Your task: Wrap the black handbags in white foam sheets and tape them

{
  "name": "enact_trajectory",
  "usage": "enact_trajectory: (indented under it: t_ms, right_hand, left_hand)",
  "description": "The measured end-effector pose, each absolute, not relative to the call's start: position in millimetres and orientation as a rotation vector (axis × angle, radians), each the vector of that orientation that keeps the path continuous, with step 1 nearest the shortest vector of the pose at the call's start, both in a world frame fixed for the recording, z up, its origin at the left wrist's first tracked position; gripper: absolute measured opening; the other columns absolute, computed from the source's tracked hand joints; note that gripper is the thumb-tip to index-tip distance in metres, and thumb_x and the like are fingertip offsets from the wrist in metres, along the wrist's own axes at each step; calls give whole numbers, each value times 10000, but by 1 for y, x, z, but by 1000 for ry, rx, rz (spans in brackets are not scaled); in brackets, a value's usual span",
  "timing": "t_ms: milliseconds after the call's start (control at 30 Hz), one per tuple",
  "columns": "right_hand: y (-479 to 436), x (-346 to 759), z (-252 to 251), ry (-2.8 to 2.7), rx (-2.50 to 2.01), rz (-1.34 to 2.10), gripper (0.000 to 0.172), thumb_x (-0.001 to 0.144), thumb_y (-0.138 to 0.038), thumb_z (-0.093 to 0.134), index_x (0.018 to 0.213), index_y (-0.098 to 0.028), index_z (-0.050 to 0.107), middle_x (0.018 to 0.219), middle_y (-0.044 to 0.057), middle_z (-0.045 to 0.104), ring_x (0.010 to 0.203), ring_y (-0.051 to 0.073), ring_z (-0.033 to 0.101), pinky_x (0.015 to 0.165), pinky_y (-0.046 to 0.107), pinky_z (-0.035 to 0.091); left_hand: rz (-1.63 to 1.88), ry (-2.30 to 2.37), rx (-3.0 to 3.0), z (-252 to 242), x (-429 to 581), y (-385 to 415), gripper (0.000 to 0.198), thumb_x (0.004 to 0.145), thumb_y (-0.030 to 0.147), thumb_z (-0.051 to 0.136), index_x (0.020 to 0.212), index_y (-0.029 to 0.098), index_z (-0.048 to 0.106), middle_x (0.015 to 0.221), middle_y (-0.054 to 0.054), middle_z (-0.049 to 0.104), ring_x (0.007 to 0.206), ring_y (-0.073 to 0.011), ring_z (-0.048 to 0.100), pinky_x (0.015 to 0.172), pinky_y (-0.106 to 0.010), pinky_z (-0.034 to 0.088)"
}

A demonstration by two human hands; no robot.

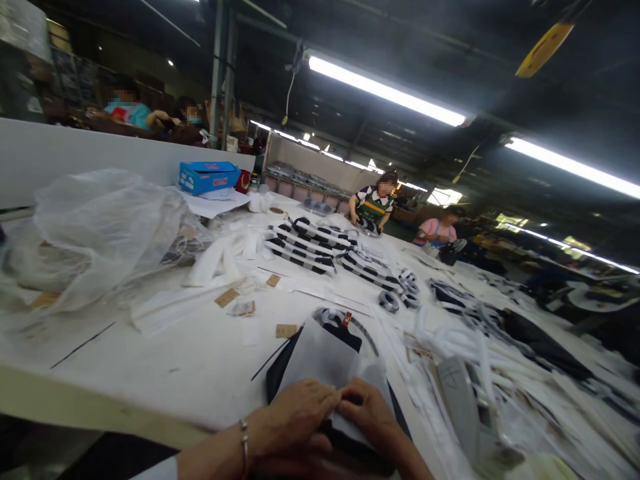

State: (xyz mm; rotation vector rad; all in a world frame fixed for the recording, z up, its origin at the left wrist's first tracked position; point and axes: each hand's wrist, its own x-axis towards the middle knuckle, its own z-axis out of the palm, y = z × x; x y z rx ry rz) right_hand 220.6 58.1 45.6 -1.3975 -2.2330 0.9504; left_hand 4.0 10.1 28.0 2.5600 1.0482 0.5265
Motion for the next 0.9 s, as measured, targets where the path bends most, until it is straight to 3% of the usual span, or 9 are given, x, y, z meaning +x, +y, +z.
enact_trajectory:
  t_ms: [133, 200, 300, 400, 533, 633, 733, 900]
  right_hand:
    - [58, 223, 49, -2161, -1326, 1145, 209, 774, -381, 663, 858, -222, 770, 898, 42, 739, 905, 241, 667, 878, 352, 488]
    - [57, 226, 50, -2178, -1324, 1118, 225, 801, -391, 656, 911, -227, 766, 939, 43, 737, 926, 244, 661, 896, 367, 484]
    - [54, 229, 44, -2265, -1297, 891, 266, 858, -403, 613, 1016, -235, 745, 940, 49, 714, 913, 234, 645, 872, 374, 487]
    - [52, 230, 32, -2385, -1272, 501, 242, 909, -351, 552, 1033, -239, 727, 990, 75, 695, 970, 242, 612, 921, 404, 456]
    - [53, 229, 19, -2420, -1413, 132, 323, 930, -325, 504, 1200, -247, 663, 1269, 104, 628, 1179, 281, 541, 994, 446, 413]
    - [54, 228, 13, -2431, -1452, 48, 412, 946, -349, 467, 1323, -233, 586, 1436, 90, 530, 1369, 306, 398, 1112, 498, 316]
    - [56, 228, 10, -2441, -1525, 12, 453, 969, -370, 416, 1378, -221, 542, 1473, 84, 502, 1427, 319, 328, 1166, 540, 230]
    - [65, 230, 11, -2552, -1597, 117, 518, 991, -374, 357, 1474, -202, 429, 1528, 97, 436, 1435, 316, 334, 1179, 556, 214]
  left_hand:
    - [536, 1011, 2586, 38, 6, 19, 329, 957, 371, 537, 1253, 229, 556, 1148, -51, 690, 1037, -223, 661, 934, -326, 498]
    - [589, 1011, 2647, 33, 7, 19, 346, 970, 349, 525, 1287, 209, 537, 1231, -73, 662, 1086, -221, 648, 953, -335, 498]
    - [703, 1048, 2750, 23, 6, 14, 422, 982, 340, 514, 1366, 171, 468, 1392, -126, 556, 1223, -225, 577, 1060, -374, 444]
    - [650, 1005, 2859, 19, 4, 9, 383, 997, 343, 481, 1348, 191, 483, 1391, -107, 551, 1271, -208, 540, 1138, -398, 368]
    - [489, 1014, 2919, 33, 7, 8, 378, 1000, 424, 450, 1286, 194, 540, 1370, -102, 563, 1247, -215, 552, 1127, -405, 372]
    - [404, 1114, 2883, 49, 17, 10, 384, 997, 466, 433, 1204, 197, 613, 1354, -104, 579, 1262, -249, 541, 1098, -442, 392]
    - [358, 1179, 2805, 56, 25, 15, 383, 993, 469, 445, 1111, 182, 668, 1289, -108, 623, 1250, -276, 550, 1064, -458, 417]
    - [487, 1092, 2577, 41, 22, 24, 381, 1024, 432, 379, 1106, 227, 690, 1275, -66, 643, 1179, -192, 602, 1051, -364, 443]
